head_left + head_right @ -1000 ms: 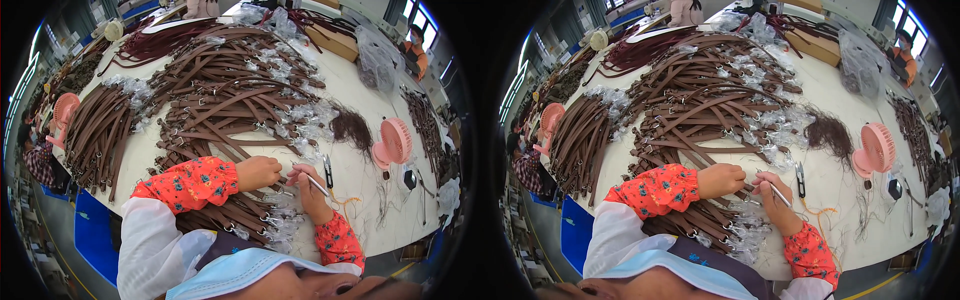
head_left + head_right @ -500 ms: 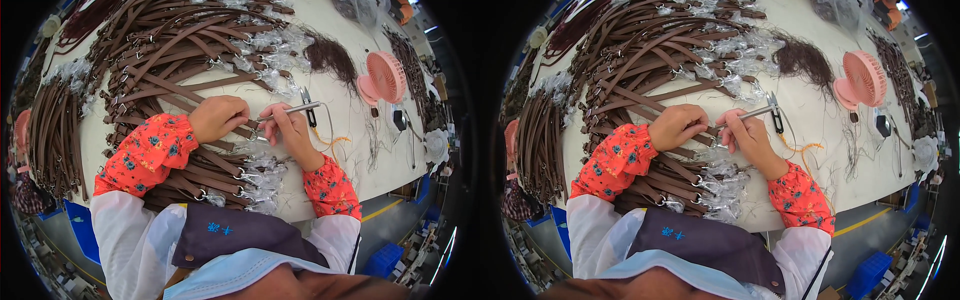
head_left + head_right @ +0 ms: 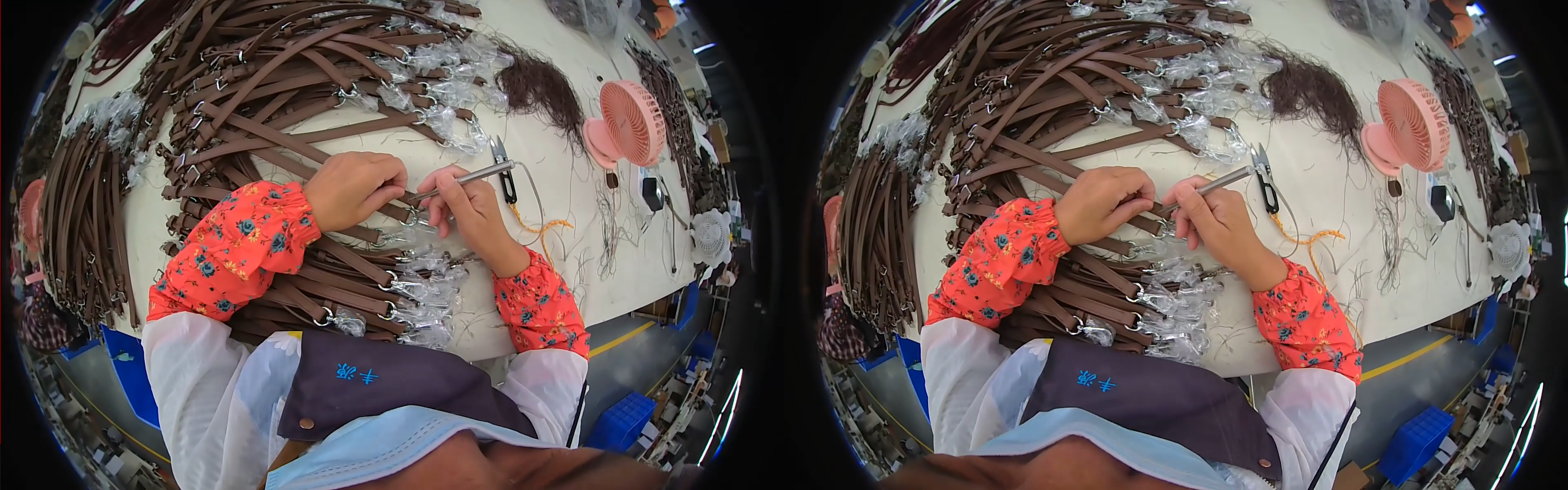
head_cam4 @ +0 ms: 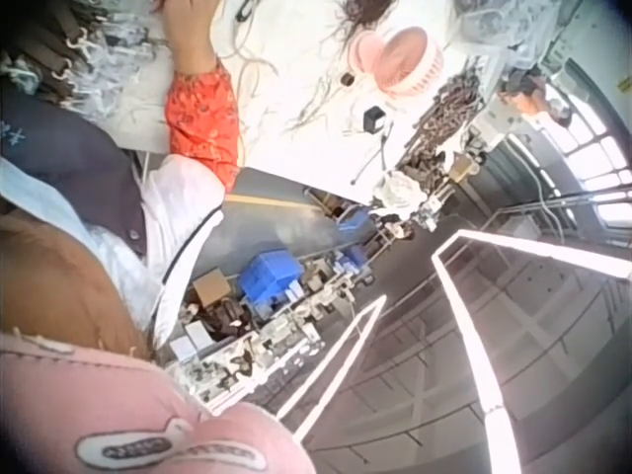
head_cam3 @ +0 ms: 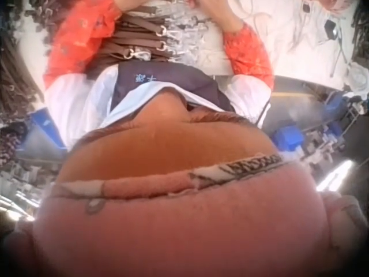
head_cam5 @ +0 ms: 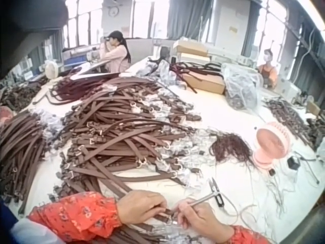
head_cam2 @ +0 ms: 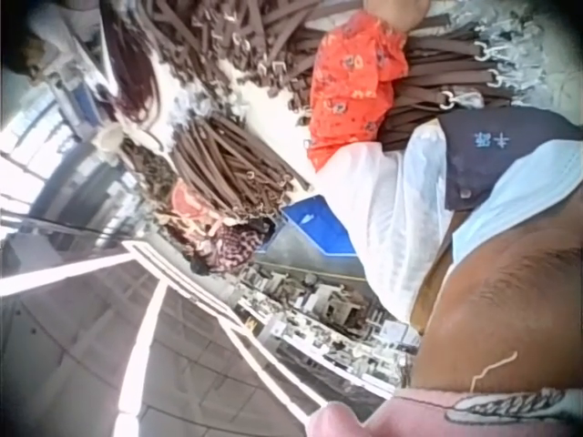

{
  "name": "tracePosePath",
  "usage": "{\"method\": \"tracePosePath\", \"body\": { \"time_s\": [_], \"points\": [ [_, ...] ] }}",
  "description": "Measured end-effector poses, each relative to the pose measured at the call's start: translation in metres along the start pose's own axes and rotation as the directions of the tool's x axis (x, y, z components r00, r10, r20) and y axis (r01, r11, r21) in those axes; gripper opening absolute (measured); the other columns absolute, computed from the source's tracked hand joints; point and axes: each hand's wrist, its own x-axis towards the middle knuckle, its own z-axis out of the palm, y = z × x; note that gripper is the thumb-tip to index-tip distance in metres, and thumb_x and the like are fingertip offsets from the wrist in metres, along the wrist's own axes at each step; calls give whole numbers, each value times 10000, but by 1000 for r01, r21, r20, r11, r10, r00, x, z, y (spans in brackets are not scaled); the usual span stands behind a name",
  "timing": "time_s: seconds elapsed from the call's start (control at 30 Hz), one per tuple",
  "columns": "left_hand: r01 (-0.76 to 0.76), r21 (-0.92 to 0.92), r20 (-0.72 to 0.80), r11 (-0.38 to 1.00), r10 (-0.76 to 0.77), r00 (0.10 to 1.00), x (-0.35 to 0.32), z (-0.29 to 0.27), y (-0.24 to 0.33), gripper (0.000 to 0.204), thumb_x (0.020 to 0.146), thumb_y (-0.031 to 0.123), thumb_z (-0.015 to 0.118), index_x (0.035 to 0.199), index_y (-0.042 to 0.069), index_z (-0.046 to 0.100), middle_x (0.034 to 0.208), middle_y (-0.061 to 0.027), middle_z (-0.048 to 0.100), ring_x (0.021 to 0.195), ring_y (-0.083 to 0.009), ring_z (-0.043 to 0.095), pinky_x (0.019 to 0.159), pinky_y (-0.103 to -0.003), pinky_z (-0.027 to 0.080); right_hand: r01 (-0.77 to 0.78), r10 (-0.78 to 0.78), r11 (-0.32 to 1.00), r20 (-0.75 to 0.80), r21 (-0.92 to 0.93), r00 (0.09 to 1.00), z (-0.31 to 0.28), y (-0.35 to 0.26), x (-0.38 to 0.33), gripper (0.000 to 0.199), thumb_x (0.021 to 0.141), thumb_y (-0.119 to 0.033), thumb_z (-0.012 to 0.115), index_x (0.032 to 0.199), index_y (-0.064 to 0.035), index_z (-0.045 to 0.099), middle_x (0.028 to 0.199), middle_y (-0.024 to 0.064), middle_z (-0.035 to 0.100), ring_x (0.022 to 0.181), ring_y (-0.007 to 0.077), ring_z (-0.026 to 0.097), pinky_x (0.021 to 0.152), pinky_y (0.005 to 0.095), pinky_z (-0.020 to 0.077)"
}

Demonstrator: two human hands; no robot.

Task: The recorder is assembling small leather straps with metal hardware using a hook-like tool to pull threads or secure components.

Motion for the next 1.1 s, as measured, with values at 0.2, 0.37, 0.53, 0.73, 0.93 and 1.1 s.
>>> {"method": "tracePosePath", "body": {
  "time_s": [0.2, 0.37, 0.53, 0.73, 0.93, 1.1],
  "points": [
    [-8, -6, -8, 1000, 8, 1000, 1, -1, -2, 101, 854, 115, 638, 895, 45, 578, 797, -112, 604, 737, -307, 600, 637, -384, 464, 21, -21, 1000, -7, -12, 1000, 0, 1, 2, 432, 1032, -367, 408, 987, 20, 595, 635, 49, 583, 489, 83, 519, 531, 202, 447],
    [-2, -5, -7, 1000, 2, 1000, 1, 0, -3, 99, 850, 109, 641, 895, 46, 579, 798, -110, 605, 734, -304, 599, 635, -382, 463, 34, -34, 999, -32, -6, 999, 1, 1, 2, 467, 1032, -355, 412, 901, 29, 644, 665, 30, 590, 484, 63, 525, 463, 199, 407],
    [-2, -15, -7, 1000, 2, 1000, 0, 0, -2, 99, 847, 106, 642, 895, 45, 580, 795, -106, 602, 720, -300, 595, 625, -375, 460, 37, -37, 999, -31, -1, 999, 2, 3, 2, 469, 1032, -361, 412, 907, 27, 644, 664, 28, 588, 484, 62, 523, 463, 198, 406],
    [41, -24, -39, 999, -42, 998, -1, 1, -4, 94, 865, 82, 619, 921, 33, 561, 776, -100, 601, 683, -258, 604, 605, -350, 465, 23, -23, 1000, -23, 10, 999, 2, 2, 1, 463, 1031, -366, 415, 932, 26, 640, 662, 29, 588, 486, 64, 524, 465, 198, 409],
    [185, -291, -58, 939, -210, 976, 1, -6, 2, 174, 889, 93, 621, 1025, 24, 537, 820, -65, 599, 670, -145, 600, 545, -296, 468, 51, -42, 994, -89, 94, 995, 0, 4, 1, 449, 1029, -365, 425, 956, 28, 629, 647, 40, 592, 491, 70, 535, 481, 199, 434],
    [59, -47, -37, 997, -61, 997, 0, 1, 8, 143, 857, 87, 653, 979, 36, 600, 846, -72, 610, 681, -188, 615, 592, -317, 478, 42, -30, 992, -103, 118, 994, 0, 6, 3, 452, 1027, -361, 431, 935, 37, 625, 650, 41, 592, 492, 72, 543, 490, 201, 446]
  ]
}}
